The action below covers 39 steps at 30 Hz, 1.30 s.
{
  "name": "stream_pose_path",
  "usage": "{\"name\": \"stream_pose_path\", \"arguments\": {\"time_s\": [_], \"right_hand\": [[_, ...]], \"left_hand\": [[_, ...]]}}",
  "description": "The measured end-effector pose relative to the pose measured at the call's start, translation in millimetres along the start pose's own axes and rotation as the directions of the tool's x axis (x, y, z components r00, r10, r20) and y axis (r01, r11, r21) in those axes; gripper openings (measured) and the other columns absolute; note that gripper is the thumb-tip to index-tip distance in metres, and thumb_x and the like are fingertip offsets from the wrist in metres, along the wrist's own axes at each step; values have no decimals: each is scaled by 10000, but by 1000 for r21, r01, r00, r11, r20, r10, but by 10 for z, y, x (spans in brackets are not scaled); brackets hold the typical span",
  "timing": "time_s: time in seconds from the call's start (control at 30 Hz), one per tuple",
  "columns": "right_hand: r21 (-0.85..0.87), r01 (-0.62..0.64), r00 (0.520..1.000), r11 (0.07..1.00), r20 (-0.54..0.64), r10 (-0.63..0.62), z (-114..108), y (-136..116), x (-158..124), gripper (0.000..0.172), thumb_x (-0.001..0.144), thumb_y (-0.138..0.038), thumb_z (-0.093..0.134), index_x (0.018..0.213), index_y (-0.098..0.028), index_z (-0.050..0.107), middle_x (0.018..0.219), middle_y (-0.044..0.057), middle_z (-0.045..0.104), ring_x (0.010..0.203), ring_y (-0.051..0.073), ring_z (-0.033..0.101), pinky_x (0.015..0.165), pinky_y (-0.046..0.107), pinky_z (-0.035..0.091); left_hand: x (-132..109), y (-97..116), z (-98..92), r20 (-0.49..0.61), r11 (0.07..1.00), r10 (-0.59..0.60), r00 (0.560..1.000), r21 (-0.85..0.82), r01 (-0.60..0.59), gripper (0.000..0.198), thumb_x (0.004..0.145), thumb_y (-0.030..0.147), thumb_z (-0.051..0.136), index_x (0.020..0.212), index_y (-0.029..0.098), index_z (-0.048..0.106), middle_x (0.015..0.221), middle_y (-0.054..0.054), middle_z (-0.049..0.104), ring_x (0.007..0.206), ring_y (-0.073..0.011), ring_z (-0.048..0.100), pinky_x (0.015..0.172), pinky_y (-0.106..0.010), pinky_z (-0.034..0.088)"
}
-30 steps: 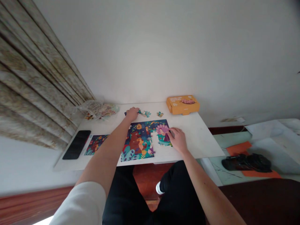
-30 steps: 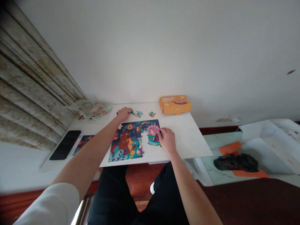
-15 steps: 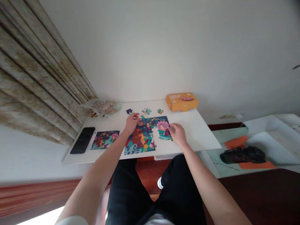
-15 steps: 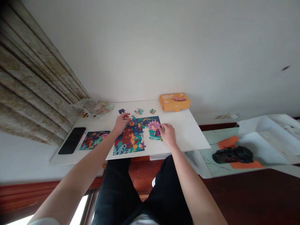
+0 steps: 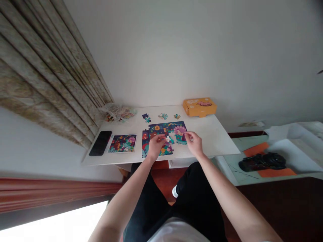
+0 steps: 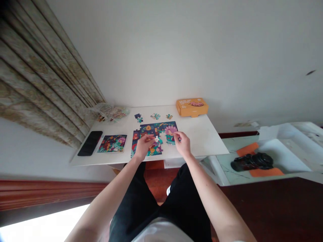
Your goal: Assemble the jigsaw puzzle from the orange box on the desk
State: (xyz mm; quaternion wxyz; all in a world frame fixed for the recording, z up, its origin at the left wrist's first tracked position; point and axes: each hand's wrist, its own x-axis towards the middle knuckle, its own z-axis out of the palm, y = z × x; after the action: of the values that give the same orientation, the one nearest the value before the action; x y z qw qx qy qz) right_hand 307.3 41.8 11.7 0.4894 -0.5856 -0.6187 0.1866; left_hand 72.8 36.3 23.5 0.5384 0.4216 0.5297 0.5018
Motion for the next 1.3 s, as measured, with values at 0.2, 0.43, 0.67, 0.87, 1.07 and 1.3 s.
{"name": "stream_pose_path", "arguments": {"time_s": [0.2,0.43,0.67,0.87,1.07,1.3], "right_hand": [[257,-167,971,952,209,114,300,-426,-472,460,909,-559,672,1237,-238,652,988,76,753,727,210,693,652,331,575],[92,20,990,996,139,-33,260,-555,-647,471,888,-412,717,1331,-271,638,1308,126,669,935,250,677,700,361,594],[53,70,959,996,270,-82,133,-501,-765,326,908,-311,692,1234,-291,689,1167,75,733,937,248,698,841,408,605],[66,87,952,994,290,-103,134,-545,-858,255,955,-329,642,1201,-297,700,1152,73,753,1004,263,714,943,438,580],[343,-283,949,896,234,210,250,-488,-928,354,899,-543,693,1084,-249,628,835,40,748,715,219,716,680,344,587],[442,-459,888,771,202,413,217,-410,-863,487,756,-616,795,1014,-235,635,770,11,688,580,170,627,434,241,444]], "left_hand": [[-88,-15,53,18,998,49,999,31,-49,202,792,242,767,984,189,735,978,-45,775,832,-169,736,753,-286,618],[-189,53,17,154,935,177,972,281,-215,243,823,175,707,1061,214,736,953,-38,775,834,-168,734,769,-269,592],[-132,64,-95,285,910,172,943,320,-262,481,805,136,697,1270,257,678,1018,-13,738,752,-128,716,699,-236,587],[-90,-29,-68,302,911,175,937,312,-271,477,820,155,702,1285,253,668,1017,-21,731,761,-130,712,683,-235,588],[-163,-46,-1,284,939,148,947,261,-225,419,824,167,716,1236,228,676,1042,-39,748,790,-142,722,731,-257,597],[-147,3,-131,267,723,357,895,528,-445,234,956,194,597,1156,215,717,1132,-87,749,1035,-213,728,935,-350,594]]}}
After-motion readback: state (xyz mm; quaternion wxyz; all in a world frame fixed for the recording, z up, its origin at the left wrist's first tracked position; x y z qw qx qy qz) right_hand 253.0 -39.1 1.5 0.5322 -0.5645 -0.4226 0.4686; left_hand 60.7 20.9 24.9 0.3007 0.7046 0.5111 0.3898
